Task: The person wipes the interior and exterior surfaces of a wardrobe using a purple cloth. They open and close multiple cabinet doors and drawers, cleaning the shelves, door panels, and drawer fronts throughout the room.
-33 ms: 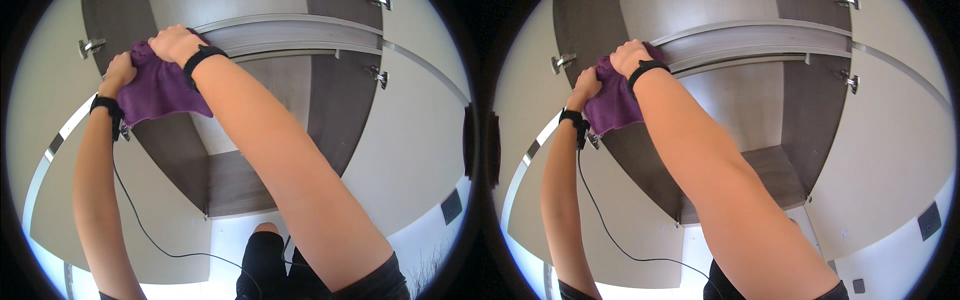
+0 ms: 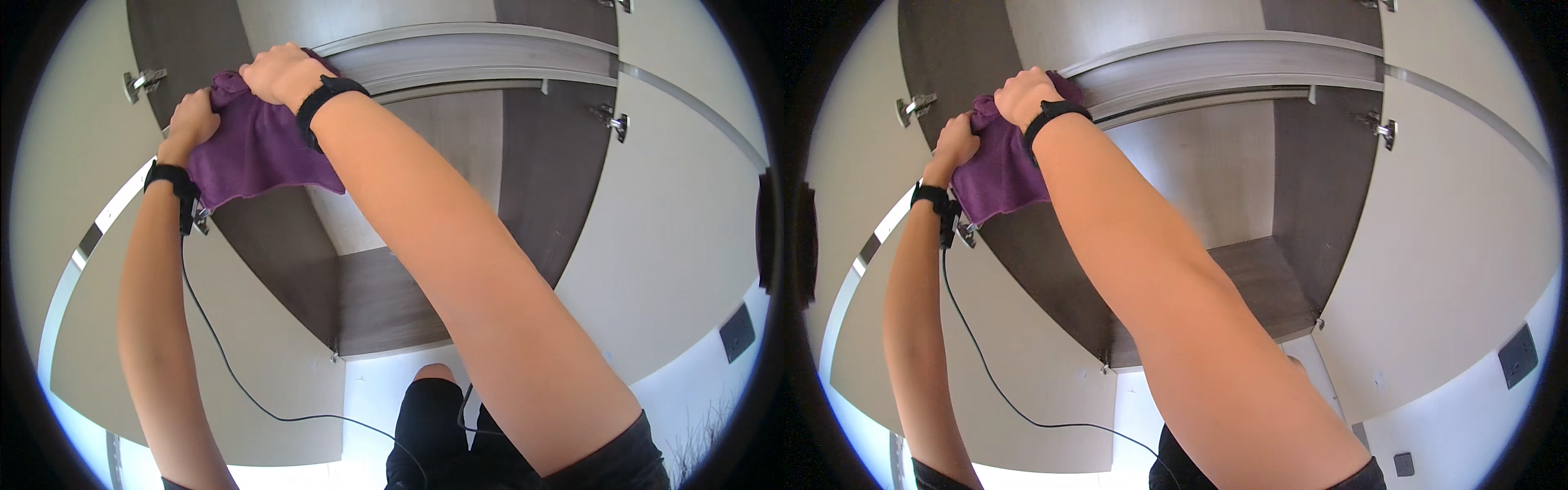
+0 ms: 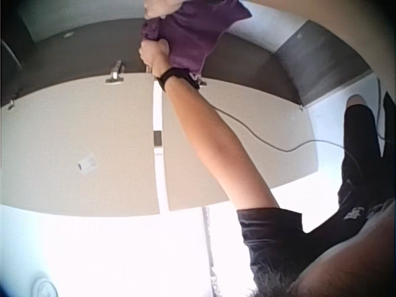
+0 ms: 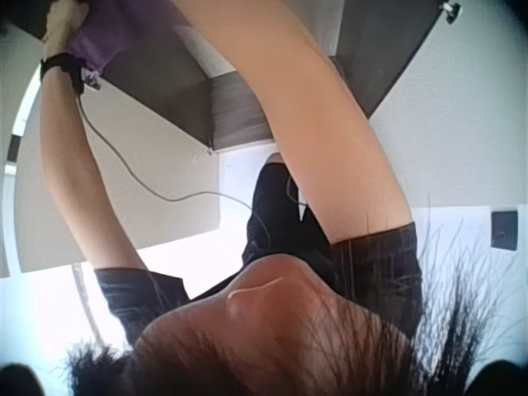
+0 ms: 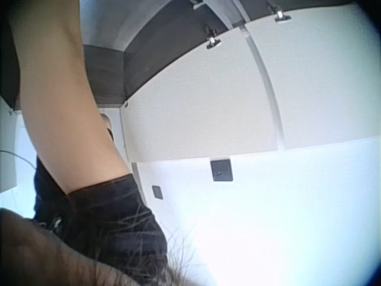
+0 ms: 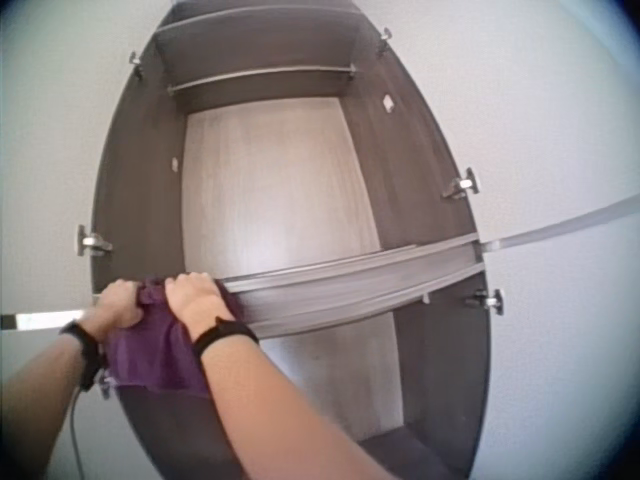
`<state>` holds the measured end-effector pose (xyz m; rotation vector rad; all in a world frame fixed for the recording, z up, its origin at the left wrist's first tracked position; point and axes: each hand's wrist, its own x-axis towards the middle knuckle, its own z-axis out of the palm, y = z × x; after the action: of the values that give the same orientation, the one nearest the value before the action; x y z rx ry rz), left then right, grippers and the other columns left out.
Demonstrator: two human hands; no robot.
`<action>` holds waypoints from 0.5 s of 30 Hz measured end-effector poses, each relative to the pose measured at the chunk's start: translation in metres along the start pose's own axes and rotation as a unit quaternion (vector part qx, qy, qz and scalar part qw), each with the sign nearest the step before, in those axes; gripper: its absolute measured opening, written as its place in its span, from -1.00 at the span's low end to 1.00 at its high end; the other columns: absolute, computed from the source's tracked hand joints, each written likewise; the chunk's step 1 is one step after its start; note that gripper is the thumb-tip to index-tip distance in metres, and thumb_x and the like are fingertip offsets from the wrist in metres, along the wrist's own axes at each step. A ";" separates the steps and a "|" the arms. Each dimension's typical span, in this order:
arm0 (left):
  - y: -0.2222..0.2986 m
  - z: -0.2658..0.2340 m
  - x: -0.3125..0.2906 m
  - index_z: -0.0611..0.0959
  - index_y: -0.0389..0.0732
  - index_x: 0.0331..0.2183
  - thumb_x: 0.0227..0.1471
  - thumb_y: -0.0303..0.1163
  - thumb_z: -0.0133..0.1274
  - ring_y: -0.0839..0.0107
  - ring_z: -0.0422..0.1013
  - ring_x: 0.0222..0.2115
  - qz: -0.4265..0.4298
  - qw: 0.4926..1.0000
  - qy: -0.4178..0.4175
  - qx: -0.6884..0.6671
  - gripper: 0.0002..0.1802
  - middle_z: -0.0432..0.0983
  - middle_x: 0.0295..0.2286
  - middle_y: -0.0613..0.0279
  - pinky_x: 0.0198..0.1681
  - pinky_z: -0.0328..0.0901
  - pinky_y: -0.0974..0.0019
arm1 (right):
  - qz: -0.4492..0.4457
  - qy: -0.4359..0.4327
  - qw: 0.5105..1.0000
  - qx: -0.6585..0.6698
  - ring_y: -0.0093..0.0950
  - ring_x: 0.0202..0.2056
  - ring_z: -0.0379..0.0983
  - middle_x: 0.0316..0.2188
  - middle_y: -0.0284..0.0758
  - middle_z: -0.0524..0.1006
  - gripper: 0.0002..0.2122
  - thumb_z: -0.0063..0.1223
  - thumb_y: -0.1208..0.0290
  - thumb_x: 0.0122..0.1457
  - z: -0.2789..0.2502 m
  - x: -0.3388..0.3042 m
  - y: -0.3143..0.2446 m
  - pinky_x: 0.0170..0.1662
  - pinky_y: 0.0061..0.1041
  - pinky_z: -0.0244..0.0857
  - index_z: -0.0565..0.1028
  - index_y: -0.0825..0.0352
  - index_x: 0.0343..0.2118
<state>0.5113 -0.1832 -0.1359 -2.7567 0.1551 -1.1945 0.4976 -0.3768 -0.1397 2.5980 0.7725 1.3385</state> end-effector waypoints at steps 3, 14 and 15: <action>0.030 -0.011 -0.003 0.54 -0.19 -0.01 -0.17 -0.45 -0.05 -0.10 0.41 -0.09 0.012 0.999 0.018 -0.029 -0.43 0.51 -0.16 -0.18 0.03 0.31 0.02 | -0.015 0.004 1.000 -0.007 -0.34 -0.10 0.53 -0.17 -0.32 0.60 -0.79 -0.08 0.38 0.20 -0.007 -0.016 0.024 -0.08 -0.35 0.37 0.56 0.20 -0.17; 0.219 -0.043 0.028 0.62 -0.42 -0.38 -0.20 -0.42 -0.05 -0.17 0.47 -0.25 0.156 0.985 0.027 -0.068 -0.68 0.55 -0.32 -0.24 -0.11 0.35 -0.05 | 0.007 -0.017 0.999 -0.038 -0.13 -0.24 0.54 -0.26 -0.17 0.59 -0.74 0.06 0.22 0.12 -0.041 -0.099 0.166 -0.17 -0.20 0.42 0.49 0.23 -0.18; 0.235 -0.044 0.030 0.62 -0.42 -0.38 -0.20 -0.43 -0.05 -0.16 0.47 -0.26 0.166 0.982 0.031 -0.079 -0.69 0.55 -0.33 -0.23 -0.12 0.36 -0.04 | 0.016 -0.019 0.999 -0.042 -0.13 -0.24 0.54 -0.26 -0.17 0.59 -0.74 0.06 0.22 0.12 -0.045 -0.109 0.179 -0.17 -0.20 0.42 0.49 0.23 -0.18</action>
<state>0.4901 -0.4229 -0.1228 -2.6767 0.7155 -1.2203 0.4791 -0.5906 -0.1335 2.5722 0.6582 1.2968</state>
